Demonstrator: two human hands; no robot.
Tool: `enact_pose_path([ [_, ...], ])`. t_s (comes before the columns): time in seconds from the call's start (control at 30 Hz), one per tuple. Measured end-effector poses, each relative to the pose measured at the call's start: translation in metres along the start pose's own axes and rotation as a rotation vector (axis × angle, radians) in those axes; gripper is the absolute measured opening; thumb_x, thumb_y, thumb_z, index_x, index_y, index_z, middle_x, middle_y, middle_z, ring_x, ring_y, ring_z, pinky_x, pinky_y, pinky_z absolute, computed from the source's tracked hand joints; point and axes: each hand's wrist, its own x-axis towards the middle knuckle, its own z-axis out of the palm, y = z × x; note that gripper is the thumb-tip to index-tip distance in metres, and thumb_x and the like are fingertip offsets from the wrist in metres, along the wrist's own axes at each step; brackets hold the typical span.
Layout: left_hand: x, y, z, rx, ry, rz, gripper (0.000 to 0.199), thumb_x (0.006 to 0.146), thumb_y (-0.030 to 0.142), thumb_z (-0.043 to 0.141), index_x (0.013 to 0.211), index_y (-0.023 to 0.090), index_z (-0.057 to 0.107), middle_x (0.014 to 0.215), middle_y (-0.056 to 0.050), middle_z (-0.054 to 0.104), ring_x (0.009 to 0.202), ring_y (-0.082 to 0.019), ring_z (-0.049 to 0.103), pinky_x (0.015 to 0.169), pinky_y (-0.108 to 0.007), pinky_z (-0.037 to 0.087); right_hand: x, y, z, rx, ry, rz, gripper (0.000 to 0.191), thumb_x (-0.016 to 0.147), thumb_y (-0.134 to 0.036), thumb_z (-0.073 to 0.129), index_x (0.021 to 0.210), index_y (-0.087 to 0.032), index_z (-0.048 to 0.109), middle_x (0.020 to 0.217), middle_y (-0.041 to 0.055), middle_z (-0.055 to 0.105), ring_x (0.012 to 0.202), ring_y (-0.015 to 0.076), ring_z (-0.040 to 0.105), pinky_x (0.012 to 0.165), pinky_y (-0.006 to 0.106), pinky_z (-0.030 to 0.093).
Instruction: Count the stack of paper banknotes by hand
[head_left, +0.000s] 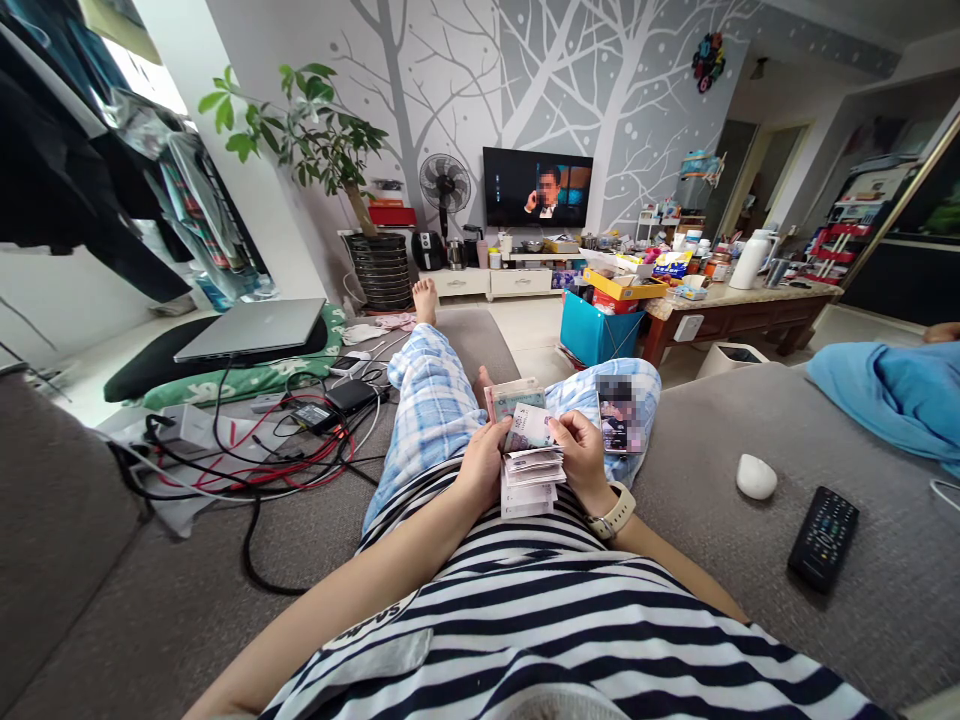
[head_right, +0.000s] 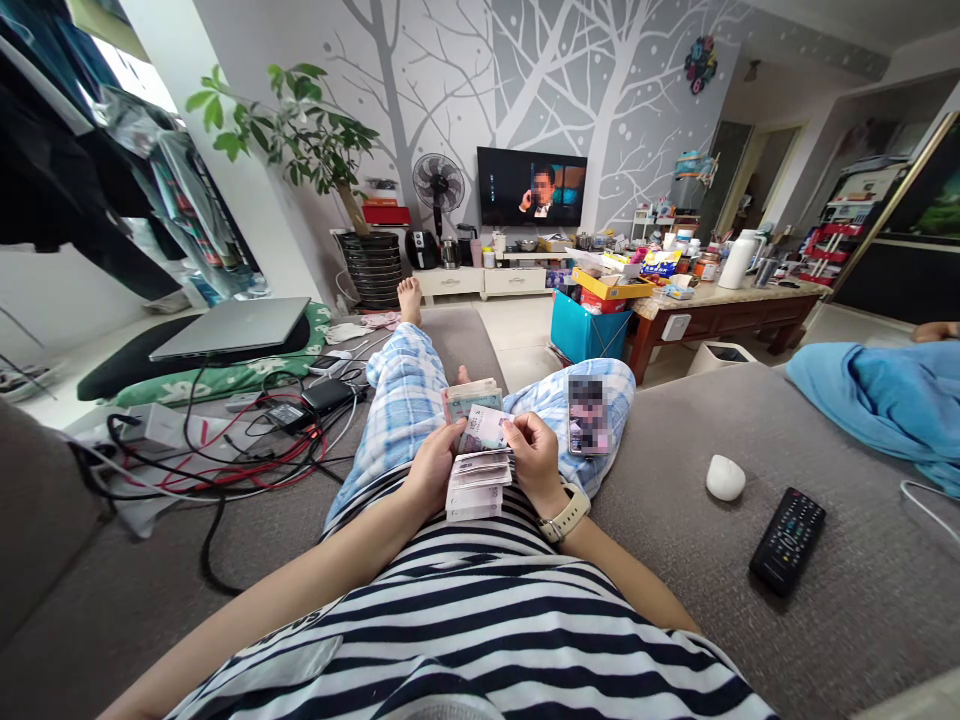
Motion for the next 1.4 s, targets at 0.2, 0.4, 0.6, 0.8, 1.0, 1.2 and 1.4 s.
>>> enact_pose_path([
  [0.2,0.0009,-0.0001,0.0002,0.008,0.019,0.029,0.014,0.071,0.027,0.066,0.076,0.015,0.070,0.067,-0.003,0.069,0.061,-0.018,0.060,0.060,-0.028,0.046,-0.0008,0.0019,-0.0007,0.032,-0.012,-0.034,0.027,0.082,-0.038,0.062,0.065,-0.019,0.051,0.060,-0.0040,0.045,0.058,0.0112,0.040,0.055,0.025,0.032],
  [0.4,-0.0003,0.0010,0.0020,0.040,0.043,0.045,0.011,0.068,0.027,0.067,0.065,0.017,0.067,0.068,-0.004,0.070,0.074,-0.022,0.065,0.062,-0.027,0.047,-0.0015,0.0023,-0.0006,0.063,-0.030,-0.022,0.026,0.082,-0.037,0.062,0.067,-0.019,0.054,0.060,-0.0035,0.047,0.057,0.0113,0.041,0.054,0.026,0.033],
  [0.6,-0.0014,0.0021,0.0032,0.003,0.005,0.033,0.008,0.064,0.026,0.068,0.064,0.018,0.065,0.061,-0.002,0.066,0.077,-0.024,0.065,0.064,-0.029,0.049,-0.0021,-0.0004,0.0000,0.060,-0.037,-0.024,0.023,0.083,-0.036,0.062,0.068,-0.019,0.057,0.060,-0.0033,0.050,0.057,0.0113,0.044,0.054,0.025,0.033],
  [0.8,-0.0033,0.0033,0.0034,0.000,-0.006,0.034,0.009,0.062,0.024,0.067,0.068,0.017,0.066,0.065,-0.002,0.068,0.076,-0.023,0.065,0.065,-0.029,0.050,-0.0021,-0.0006,-0.0002,0.054,-0.044,-0.024,0.022,0.083,-0.035,0.062,0.070,-0.019,0.058,0.060,-0.0034,0.050,0.056,0.0114,0.044,0.054,0.025,0.034],
  [1.0,-0.0065,0.0060,0.0060,0.024,0.010,0.024,0.013,0.061,0.026,0.069,0.070,0.016,0.068,0.062,-0.002,0.066,0.071,-0.021,0.063,0.061,-0.028,0.047,-0.0025,-0.0015,-0.0006,0.073,-0.055,-0.028,0.021,0.084,-0.035,0.062,0.071,-0.019,0.059,0.061,-0.0031,0.052,0.057,0.0116,0.045,0.054,0.025,0.035],
  [1.2,-0.0078,0.0084,0.0072,0.090,0.054,0.057,0.011,0.064,0.025,0.067,0.069,0.016,0.070,0.059,-0.001,0.065,0.062,-0.018,0.057,0.055,-0.026,0.042,-0.0026,-0.0021,-0.0008,0.076,-0.067,-0.023,0.022,0.084,-0.036,0.061,0.071,-0.018,0.059,0.061,-0.0030,0.052,0.057,0.0117,0.045,0.054,0.025,0.035],
  [1.4,-0.0078,0.0084,0.0070,0.087,0.040,0.052,0.013,0.062,0.028,0.068,0.067,0.016,0.068,0.057,0.000,0.063,0.064,-0.018,0.058,0.053,-0.024,0.040,-0.0023,-0.0011,-0.0008,0.066,-0.065,-0.029,0.023,0.084,-0.037,0.061,0.070,-0.018,0.059,0.061,-0.0028,0.052,0.057,0.0117,0.046,0.054,0.025,0.035],
])
